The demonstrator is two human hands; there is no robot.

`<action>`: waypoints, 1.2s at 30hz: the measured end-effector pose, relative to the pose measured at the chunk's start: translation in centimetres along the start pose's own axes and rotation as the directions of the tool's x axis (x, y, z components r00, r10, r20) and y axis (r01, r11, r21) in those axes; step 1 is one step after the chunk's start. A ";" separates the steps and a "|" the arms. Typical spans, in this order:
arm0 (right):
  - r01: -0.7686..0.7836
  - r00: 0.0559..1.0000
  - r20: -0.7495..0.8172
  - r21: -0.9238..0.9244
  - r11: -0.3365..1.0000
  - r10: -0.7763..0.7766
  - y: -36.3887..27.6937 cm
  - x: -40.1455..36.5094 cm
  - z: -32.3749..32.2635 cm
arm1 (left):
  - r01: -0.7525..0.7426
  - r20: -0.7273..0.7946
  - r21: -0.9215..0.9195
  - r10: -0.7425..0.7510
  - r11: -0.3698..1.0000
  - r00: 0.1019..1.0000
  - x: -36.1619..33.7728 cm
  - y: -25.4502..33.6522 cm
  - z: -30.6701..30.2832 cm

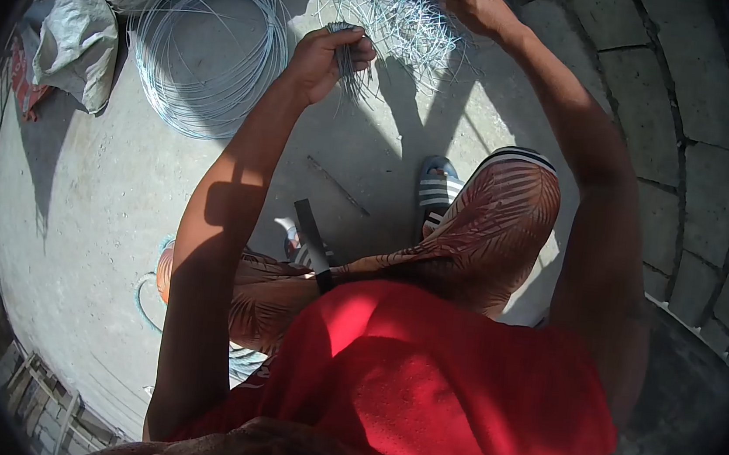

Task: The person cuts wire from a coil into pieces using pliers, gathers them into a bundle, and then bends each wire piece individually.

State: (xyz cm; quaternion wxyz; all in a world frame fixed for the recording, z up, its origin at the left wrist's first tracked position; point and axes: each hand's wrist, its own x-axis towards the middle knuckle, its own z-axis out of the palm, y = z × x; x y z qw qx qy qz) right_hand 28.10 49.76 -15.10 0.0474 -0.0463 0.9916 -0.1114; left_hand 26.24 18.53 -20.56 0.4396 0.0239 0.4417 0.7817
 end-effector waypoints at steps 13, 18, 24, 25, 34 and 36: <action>-0.240 0.963 -0.157 -0.135 0.961 0.219 8.8 0.9 18.6 | -0.393 -0.322 -0.305 0.294 0.868 0.900 -1.1 -4.6 -3.0; 0.053 0.958 -0.280 -0.054 0.997 -0.066 6.7 -5.0 19.4 | -0.236 -0.432 0.028 0.224 0.971 0.874 0.0 -5.2 -0.2; -0.092 0.820 -0.520 0.290 0.953 0.237 7.2 -8.8 13.7 | -0.184 -0.279 0.275 0.262 0.944 0.924 3.9 -7.0 2.6; -0.079 0.814 -0.515 0.360 0.929 0.269 6.9 -9.3 12.8 | -0.202 -0.267 0.293 0.282 0.935 0.921 4.3 -7.3 3.6; 0.045 0.906 -0.235 0.880 0.472 0.351 2.5 -9.9 8.3 | -0.358 -0.248 0.427 0.488 0.830 0.837 6.5 -6.8 6.7; -0.016 0.944 -0.138 0.889 0.458 0.301 2.0 -9.7 8.7 | -0.338 -0.251 0.492 0.502 0.802 0.828 6.6 -6.0 6.2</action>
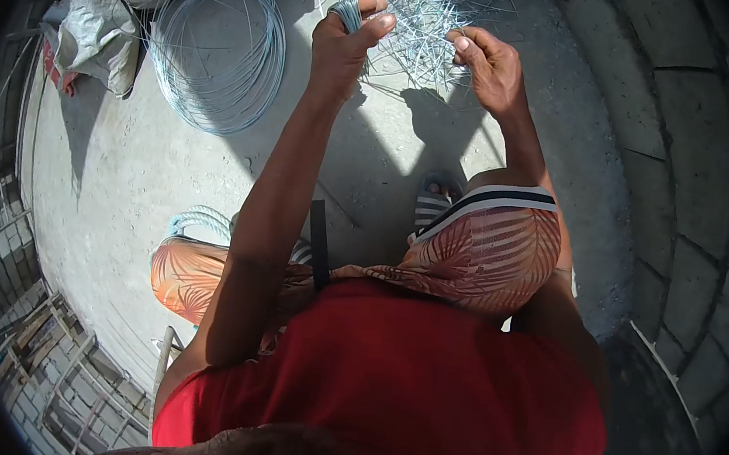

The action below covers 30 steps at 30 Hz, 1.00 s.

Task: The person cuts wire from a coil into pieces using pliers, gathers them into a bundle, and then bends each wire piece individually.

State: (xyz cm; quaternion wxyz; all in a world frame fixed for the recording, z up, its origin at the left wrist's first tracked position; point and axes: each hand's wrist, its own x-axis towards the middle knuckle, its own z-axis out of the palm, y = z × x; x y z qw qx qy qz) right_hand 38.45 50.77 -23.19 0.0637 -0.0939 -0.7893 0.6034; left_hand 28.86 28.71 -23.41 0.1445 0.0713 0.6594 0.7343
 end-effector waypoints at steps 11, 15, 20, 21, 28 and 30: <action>0.027 0.998 -0.065 0.030 0.999 -0.025 2.1 -1.6 -0.3 | 0.097 -0.028 -0.468 -0.124 0.878 0.992 2.1 0.7 -5.6; -0.017 0.997 0.070 0.115 0.993 0.009 1.6 -1.9 -0.8 | 0.155 0.131 -0.569 -0.097 0.808 0.987 1.9 0.3 -6.4; -0.009 0.942 0.335 0.095 0.995 -0.024 -1.2 -1.2 1.9 | 0.109 0.328 -0.099 -0.071 0.989 0.942 -0.8 0.3 -1.2; 0.020 0.934 0.354 0.107 0.994 -0.057 -1.3 -1.0 2.2 | 0.112 0.362 0.046 -0.121 0.993 0.925 -0.8 -1.0 -1.0; 0.068 0.948 0.314 -0.053 0.996 -0.048 2.8 -0.6 -0.4 | 0.243 0.212 -0.350 -0.177 0.905 0.961 -0.7 -3.3 -2.5; 0.093 0.944 0.327 -0.106 0.990 -0.054 2.5 -0.9 -2.4 | 0.225 0.117 -0.503 -0.192 0.835 0.974 -0.3 -1.4 -5.1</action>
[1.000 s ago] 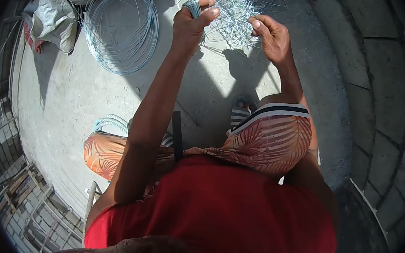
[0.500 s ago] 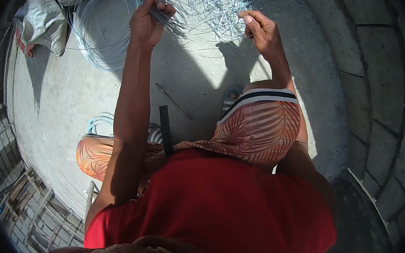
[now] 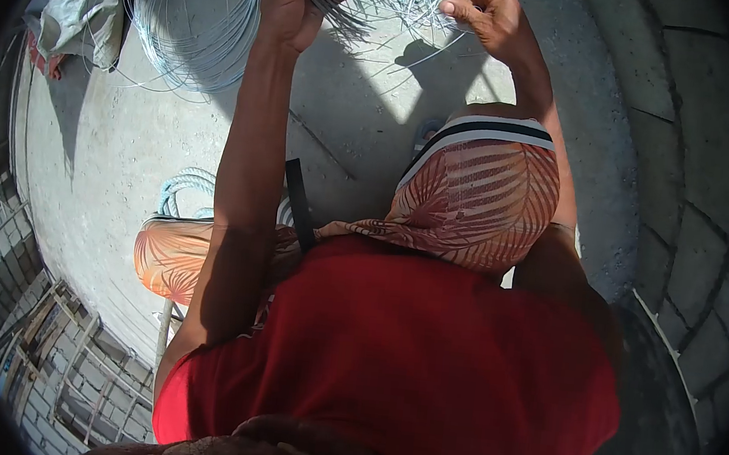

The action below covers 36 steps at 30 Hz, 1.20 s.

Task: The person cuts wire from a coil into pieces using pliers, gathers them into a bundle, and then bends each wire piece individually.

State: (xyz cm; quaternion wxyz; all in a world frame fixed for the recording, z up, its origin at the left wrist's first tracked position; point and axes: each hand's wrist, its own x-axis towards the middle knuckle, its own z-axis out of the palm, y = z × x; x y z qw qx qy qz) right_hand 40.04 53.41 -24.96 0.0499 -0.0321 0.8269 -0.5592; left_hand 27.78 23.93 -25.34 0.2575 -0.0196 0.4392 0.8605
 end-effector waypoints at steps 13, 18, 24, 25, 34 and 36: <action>0.135 0.978 0.129 0.212 0.968 -0.165 -6.6 5.8 2.3 | 0.119 0.242 0.477 -0.260 0.871 0.935 -2.8 -1.7 1.3; 0.293 0.946 0.209 -0.876 0.383 -0.246 5.1 10.7 5.5 | 0.106 0.233 0.010 -0.105 0.994 0.967 -2.7 2.4 -4.4; 0.363 0.931 0.354 -0.881 0.303 -0.088 7.3 11.3 8.8 | -0.029 -0.041 -0.110 0.024 0.994 0.999 -4.1 5.0 -5.2; 0.371 0.925 0.380 -0.884 0.285 -0.028 7.0 11.2 9.0 | -0.031 -0.047 -0.142 0.024 0.989 0.999 -4.2 4.9 -5.6; 0.231 0.972 0.147 -0.738 0.634 -0.182 4.3 7.3 1.9 | -0.120 -0.067 -0.004 0.119 0.993 0.991 -3.0 3.4 -4.5; 0.257 0.958 0.093 -0.701 0.665 -0.272 1.7 6.4 0.6 | -0.115 -0.032 0.189 0.123 0.975 0.992 -2.9 2.1 -2.7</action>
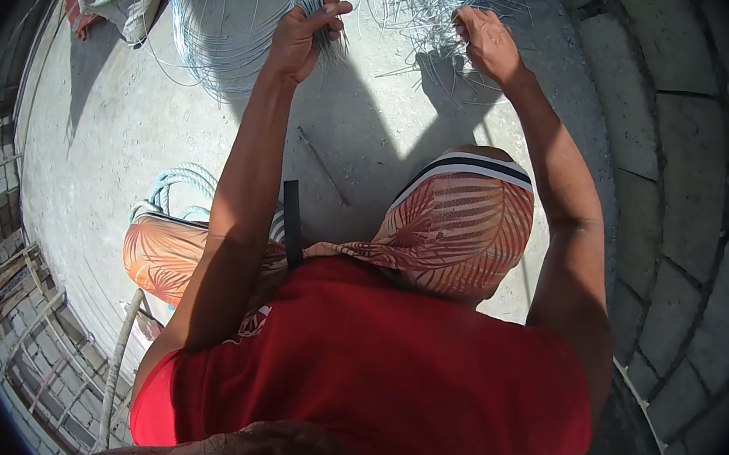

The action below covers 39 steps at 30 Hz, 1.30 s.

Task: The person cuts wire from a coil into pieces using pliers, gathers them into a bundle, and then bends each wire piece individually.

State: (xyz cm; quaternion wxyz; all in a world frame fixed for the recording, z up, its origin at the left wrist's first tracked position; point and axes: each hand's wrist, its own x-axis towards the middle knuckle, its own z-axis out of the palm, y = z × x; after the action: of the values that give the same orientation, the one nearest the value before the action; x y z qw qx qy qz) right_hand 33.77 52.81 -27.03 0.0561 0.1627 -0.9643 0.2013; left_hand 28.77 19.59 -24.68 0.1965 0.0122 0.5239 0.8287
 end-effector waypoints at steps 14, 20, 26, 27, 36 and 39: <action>-0.109 0.959 -0.221 0.282 0.953 0.175 -4.4 1.5 -4.4 | -0.073 -0.013 -0.262 0.072 0.962 0.997 0.7 1.6 4.7; -0.197 0.936 -0.115 0.612 0.766 0.332 -2.8 0.9 -5.7 | 0.004 0.180 -0.515 0.103 0.857 0.978 1.4 4.3 0.0; -0.141 0.990 0.118 0.674 0.725 0.083 -6.5 2.2 -7.4 | -0.187 0.131 0.105 0.173 0.977 0.976 -0.1 1.7 8.0; -0.107 0.992 0.123 0.659 0.744 0.034 -7.2 2.4 -7.3 | -0.167 0.154 0.206 0.137 0.964 0.979 -0.3 1.8 8.7; -0.049 0.996 -0.033 0.616 0.786 0.088 -4.0 1.9 -6.8 | -0.138 -0.084 -0.428 0.112 0.893 0.990 1.8 4.0 4.2; -0.197 0.910 -0.079 0.780 0.594 0.407 0.0 1.2 -6.8 | -0.007 0.047 -0.466 0.033 0.885 0.998 2.9 4.1 -1.2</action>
State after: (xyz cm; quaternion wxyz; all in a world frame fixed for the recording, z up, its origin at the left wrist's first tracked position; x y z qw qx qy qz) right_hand 32.94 55.23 -20.59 0.0685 -0.0229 -0.7890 0.6102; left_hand 24.52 18.00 -22.24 0.1989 -0.0079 0.3040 0.9316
